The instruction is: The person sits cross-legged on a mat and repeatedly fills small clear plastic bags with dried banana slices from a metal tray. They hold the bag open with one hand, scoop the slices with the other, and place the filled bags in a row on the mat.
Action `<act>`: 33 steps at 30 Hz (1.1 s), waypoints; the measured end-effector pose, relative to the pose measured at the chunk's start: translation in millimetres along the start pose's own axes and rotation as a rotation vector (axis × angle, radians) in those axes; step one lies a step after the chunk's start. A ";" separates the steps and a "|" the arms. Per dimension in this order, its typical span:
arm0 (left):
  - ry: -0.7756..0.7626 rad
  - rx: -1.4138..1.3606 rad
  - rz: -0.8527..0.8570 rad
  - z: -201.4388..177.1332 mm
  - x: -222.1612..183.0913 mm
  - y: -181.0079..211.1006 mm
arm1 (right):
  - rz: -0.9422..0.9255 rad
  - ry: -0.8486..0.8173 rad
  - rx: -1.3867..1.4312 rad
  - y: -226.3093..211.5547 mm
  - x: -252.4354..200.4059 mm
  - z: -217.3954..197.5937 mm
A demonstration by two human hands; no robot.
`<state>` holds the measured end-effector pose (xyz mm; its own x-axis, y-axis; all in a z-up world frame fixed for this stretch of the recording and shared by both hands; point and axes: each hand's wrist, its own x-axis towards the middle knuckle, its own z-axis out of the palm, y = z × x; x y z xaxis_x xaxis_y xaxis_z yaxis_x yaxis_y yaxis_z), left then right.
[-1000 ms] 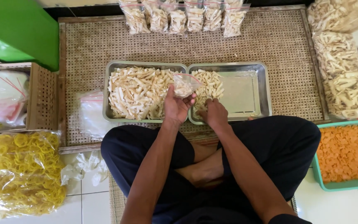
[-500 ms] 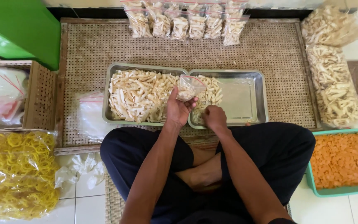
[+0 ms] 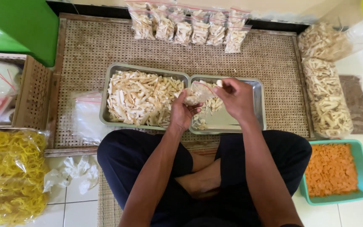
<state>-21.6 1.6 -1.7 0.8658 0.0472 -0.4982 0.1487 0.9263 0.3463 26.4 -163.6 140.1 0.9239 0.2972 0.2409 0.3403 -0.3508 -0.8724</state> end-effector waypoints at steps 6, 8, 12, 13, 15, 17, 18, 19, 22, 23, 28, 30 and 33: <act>0.037 -0.082 0.012 -4.6 12.5 -10.4 | -0.081 -0.145 -0.194 -28.0 9.1 17.1; 0.043 -0.094 0.024 -4.9 14.1 -10.7 | -0.065 -0.164 -0.197 -24.7 7.3 17.2; 0.058 -0.126 0.043 0.5 15.2 -9.0 | -0.023 -0.226 -0.218 -30.4 8.0 19.2; 0.057 -0.128 0.042 -1.6 17.1 -10.9 | -0.023 -0.227 -0.220 -31.5 8.5 18.0; 0.064 -0.121 0.054 -5.7 20.9 -13.7 | 0.039 -0.323 -0.258 -34.0 10.3 16.2; 0.065 -0.125 0.048 -4.7 19.8 -13.0 | 0.055 -0.344 -0.282 -32.6 13.0 15.0; 0.068 -0.125 0.041 -4.4 19.0 -12.7 | 0.073 -0.364 -0.304 -31.8 14.1 14.5; 0.068 -0.127 0.043 -2.4 16.6 -10.9 | 0.071 -0.366 -0.304 -35.3 15.9 13.6; 0.058 -0.146 0.044 0.3 12.3 -9.3 | 0.125 -0.410 -0.343 -44.8 17.6 11.0; 0.060 -0.147 0.040 -0.8 13.0 -10.7 | 0.127 -0.438 -0.398 -47.4 16.3 10.4; 0.064 -0.152 0.027 -2.2 14.5 -11.7 | 0.145 -0.490 -0.512 -31.9 23.4 8.4; 0.069 -0.144 0.023 1.6 9.8 -9.4 | 0.184 -0.497 -0.562 -30.0 23.6 7.1; 0.067 -0.140 0.024 5.9 3.1 -6.4 | 0.202 -0.493 -0.608 -37.4 24.8 9.9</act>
<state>-17.1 -6.3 -0.8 0.8339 0.0908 -0.5444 0.0558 0.9674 0.2469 34.9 -134.3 174.5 0.8425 0.4843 -0.2359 0.3419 -0.8191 -0.4606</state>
